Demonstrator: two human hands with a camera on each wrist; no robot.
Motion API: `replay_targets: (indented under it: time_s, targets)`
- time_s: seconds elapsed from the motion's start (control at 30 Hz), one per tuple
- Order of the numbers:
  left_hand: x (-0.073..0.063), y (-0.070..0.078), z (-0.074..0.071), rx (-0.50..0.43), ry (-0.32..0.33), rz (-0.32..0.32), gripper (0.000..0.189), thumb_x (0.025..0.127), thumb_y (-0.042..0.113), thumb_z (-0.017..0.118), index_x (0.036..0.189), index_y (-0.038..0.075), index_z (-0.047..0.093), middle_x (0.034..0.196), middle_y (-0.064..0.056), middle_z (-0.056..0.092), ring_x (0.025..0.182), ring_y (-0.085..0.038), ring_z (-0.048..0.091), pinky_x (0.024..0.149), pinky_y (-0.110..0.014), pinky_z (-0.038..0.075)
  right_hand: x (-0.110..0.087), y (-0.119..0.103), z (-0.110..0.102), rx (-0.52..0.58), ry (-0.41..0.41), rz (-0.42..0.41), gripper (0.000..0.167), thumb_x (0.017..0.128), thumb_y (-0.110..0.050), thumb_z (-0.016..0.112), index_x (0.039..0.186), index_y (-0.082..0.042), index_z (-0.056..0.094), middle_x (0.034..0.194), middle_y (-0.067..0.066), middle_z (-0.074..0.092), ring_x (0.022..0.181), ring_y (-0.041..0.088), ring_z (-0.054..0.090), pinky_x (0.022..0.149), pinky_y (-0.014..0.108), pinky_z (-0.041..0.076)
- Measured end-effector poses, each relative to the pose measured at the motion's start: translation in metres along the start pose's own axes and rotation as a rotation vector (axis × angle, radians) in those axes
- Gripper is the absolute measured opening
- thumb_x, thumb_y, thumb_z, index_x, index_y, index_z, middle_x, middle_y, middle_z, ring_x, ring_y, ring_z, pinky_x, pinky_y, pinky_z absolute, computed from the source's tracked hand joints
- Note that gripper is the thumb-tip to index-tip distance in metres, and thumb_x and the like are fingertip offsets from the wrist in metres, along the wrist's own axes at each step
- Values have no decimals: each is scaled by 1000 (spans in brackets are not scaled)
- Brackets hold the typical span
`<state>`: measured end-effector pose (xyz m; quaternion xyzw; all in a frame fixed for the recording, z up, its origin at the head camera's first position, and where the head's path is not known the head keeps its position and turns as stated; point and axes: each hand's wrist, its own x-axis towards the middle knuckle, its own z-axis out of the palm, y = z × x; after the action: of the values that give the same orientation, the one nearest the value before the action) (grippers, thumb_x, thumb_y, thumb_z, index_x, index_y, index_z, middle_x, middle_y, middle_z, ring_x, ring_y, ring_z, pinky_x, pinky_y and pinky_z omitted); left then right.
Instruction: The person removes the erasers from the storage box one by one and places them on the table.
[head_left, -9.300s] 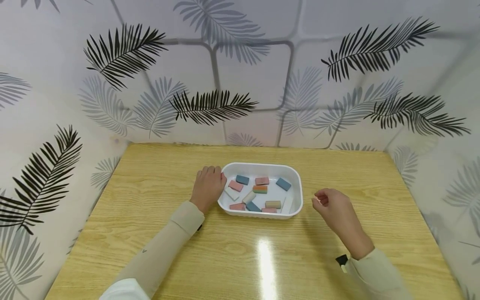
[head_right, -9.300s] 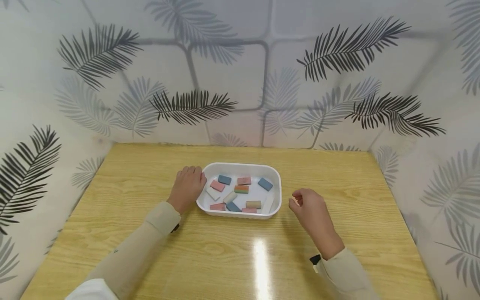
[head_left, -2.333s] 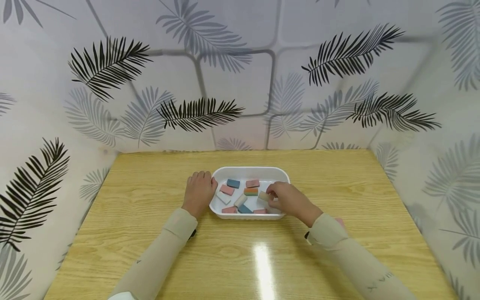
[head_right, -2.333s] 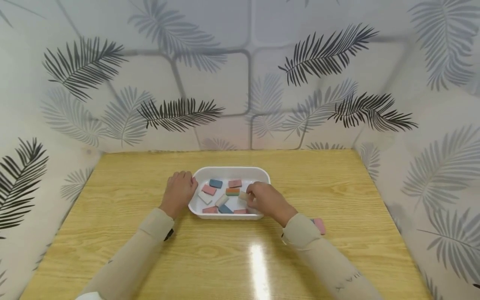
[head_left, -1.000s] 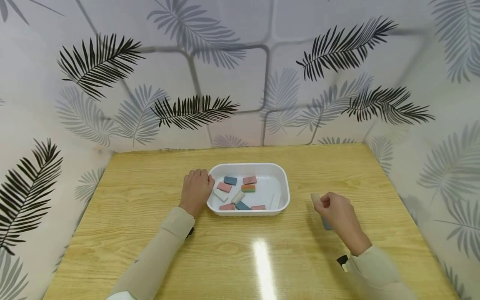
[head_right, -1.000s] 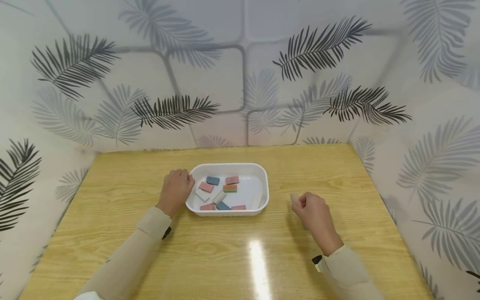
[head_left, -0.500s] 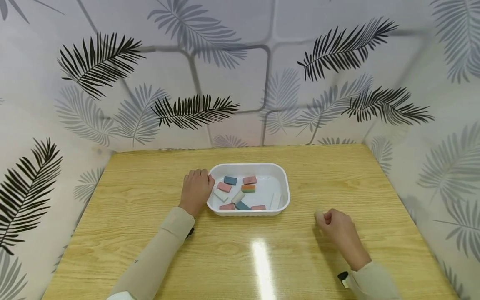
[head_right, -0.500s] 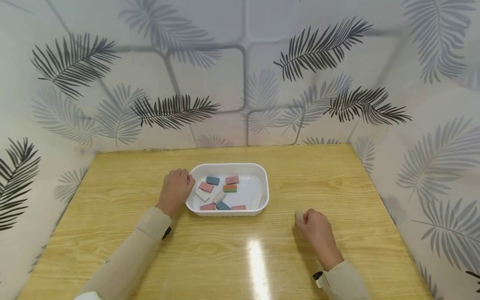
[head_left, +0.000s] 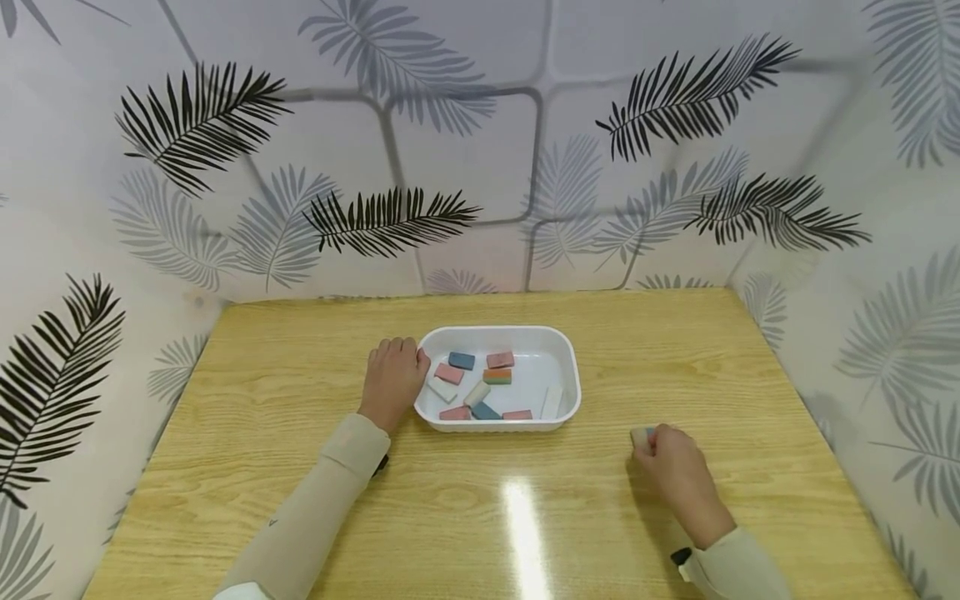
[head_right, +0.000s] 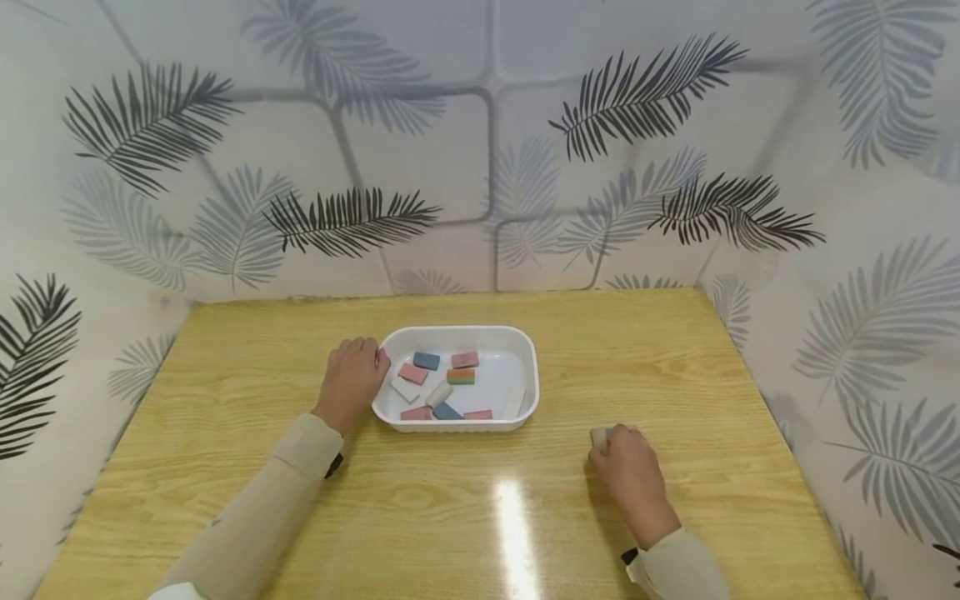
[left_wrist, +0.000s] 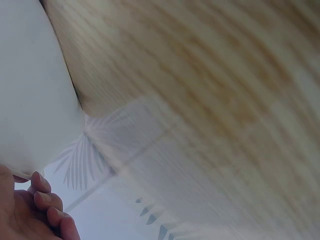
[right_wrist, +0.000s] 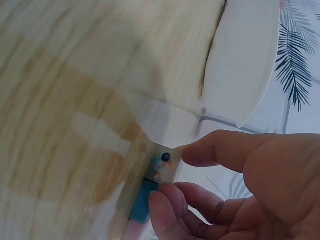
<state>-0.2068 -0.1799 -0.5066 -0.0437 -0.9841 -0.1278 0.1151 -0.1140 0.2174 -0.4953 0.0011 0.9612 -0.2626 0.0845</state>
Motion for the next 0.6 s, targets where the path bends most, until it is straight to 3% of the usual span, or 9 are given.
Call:
replay_targets:
  time_s: [0.13,0.3,0.37,0.43,0.5,0.53,0.6]
  targets:
    - [-1,-1,-1,-3,9,3,30,97,26,37,85,4,54,82,-10,53,80,-28,46,74,-41,37,-1,-5,-3,-21,7,-34,16,86,-8,52,74,1,47,72,10,45,59,20,43,51,29,37]
    - [-1,0,-1,-1,13,11,29,96,25,37,84,4,53,80,-9,51,78,-28,46,73,-41,37,2,-13,-13,-40,-13,-72,32,84,-7,49,58,-11,31,54,-1,28,46,11,25,43,22,24]
    - [-1,-1,-2,1,21,16,29,96,25,39,84,4,54,79,-9,51,78,-28,46,72,-41,37,5,-18,-19,-50,-5,-107,30,85,-8,51,57,-7,40,53,-1,37,45,10,29,41,23,29]
    - [-1,-1,-1,3,27,18,28,96,24,39,84,4,54,80,-9,52,78,-28,46,72,-41,37,10,-24,-24,-60,12,-158,22,85,-9,54,66,0,53,60,3,50,50,12,43,45,28,39]
    - [-1,-1,-1,4,32,21,28,96,24,40,85,3,54,81,-10,53,79,-29,47,73,-42,37,16,-32,-29,-68,34,-219,18,86,-11,59,84,6,63,74,10,61,62,18,56,57,35,48]
    - [-1,-1,-1,6,33,22,28,96,24,40,85,3,54,81,-10,53,80,-29,47,74,-42,37,19,-36,-30,-68,44,-253,22,85,-12,62,94,8,64,83,13,64,70,21,60,63,38,50]
    - [-1,0,-1,2,32,23,28,96,24,40,85,3,54,83,-11,53,81,-29,47,75,-43,37,25,-43,-31,-57,50,-302,22,85,-13,64,97,6,64,84,11,64,74,22,61,67,39,50]
